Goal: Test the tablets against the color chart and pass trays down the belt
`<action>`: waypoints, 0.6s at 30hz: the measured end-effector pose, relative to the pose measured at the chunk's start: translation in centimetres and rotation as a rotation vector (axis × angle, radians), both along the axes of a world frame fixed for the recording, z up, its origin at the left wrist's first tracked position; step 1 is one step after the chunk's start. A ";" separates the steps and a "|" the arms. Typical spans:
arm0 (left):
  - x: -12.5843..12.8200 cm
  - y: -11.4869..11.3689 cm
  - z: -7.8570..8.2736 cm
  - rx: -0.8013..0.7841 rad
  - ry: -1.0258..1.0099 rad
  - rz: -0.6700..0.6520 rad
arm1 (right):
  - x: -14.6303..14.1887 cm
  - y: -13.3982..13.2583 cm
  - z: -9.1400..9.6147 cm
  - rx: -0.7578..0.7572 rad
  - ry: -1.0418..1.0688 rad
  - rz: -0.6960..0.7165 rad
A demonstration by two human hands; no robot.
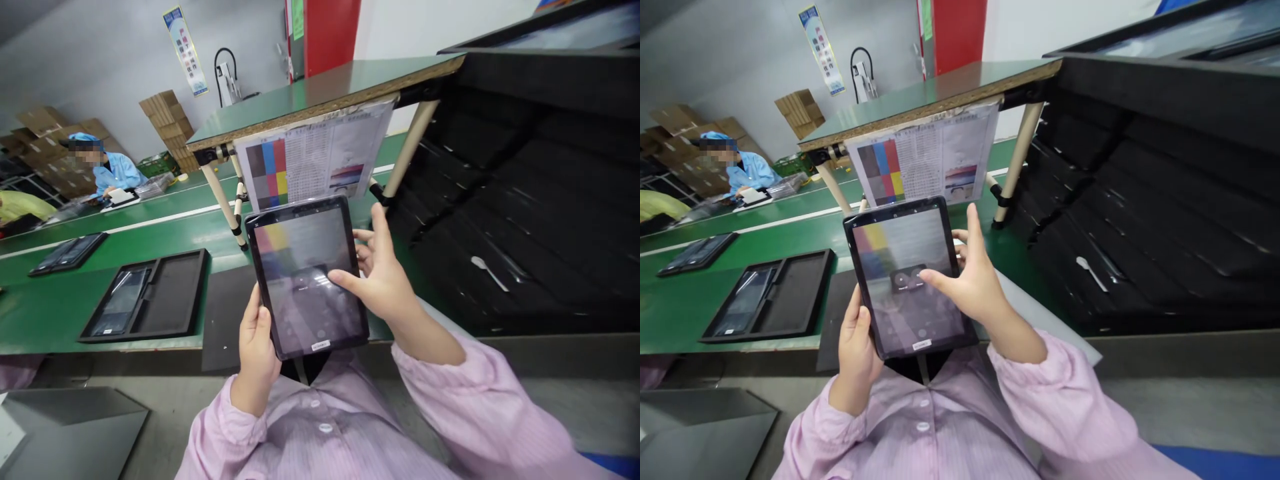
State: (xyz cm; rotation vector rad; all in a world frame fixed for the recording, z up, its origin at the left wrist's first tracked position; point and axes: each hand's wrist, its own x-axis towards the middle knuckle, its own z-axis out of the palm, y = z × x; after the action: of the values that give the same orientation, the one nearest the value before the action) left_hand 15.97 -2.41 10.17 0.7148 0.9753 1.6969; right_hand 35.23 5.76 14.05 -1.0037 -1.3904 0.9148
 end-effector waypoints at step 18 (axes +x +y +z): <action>-0.9 0.0 -1.6 -0.121 0.015 0.041 | -0.8 0.1 -3.1 -0.132 0.176 0.285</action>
State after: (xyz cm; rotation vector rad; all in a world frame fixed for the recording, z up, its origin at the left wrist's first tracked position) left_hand 15.03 -2.43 8.59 0.6327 1.0999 1.6539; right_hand 34.39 5.90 10.93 -0.8112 -1.3570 1.2894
